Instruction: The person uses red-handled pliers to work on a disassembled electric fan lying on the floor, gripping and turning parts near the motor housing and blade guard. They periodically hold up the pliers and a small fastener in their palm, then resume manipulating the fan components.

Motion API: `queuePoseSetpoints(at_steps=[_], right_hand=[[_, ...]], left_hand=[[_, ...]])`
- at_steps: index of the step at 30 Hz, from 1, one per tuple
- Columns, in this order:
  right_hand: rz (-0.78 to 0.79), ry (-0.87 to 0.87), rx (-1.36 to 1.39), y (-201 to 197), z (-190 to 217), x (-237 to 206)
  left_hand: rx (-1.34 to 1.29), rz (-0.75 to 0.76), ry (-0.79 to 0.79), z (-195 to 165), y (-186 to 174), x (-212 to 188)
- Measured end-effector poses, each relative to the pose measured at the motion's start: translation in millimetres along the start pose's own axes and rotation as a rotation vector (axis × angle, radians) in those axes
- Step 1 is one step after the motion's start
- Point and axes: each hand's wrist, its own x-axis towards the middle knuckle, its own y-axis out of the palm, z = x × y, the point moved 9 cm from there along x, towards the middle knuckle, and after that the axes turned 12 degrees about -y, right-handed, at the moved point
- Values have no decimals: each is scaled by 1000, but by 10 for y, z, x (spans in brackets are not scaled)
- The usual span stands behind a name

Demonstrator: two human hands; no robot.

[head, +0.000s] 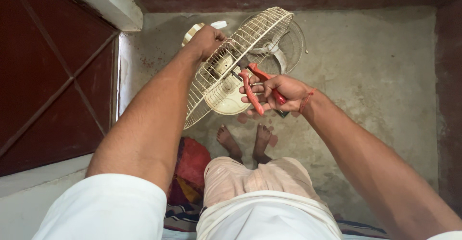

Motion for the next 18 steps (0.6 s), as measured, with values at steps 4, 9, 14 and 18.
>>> queuePoseSetpoints(at_steps=[4,9,14,18], right_hand=[[-4,6,11,-35,14,14],[-22,-17,49,-2,42,11],[-122,13,-70,49,72,-38],[-136,3,-203,104,106,-42]], left_hand=[[-37,16,-22,-6,20,-21],[-31,17,-40,-6,16,-27],[19,-4,-17,-22,1,-13],[-2,4,4,-16,11,0]])
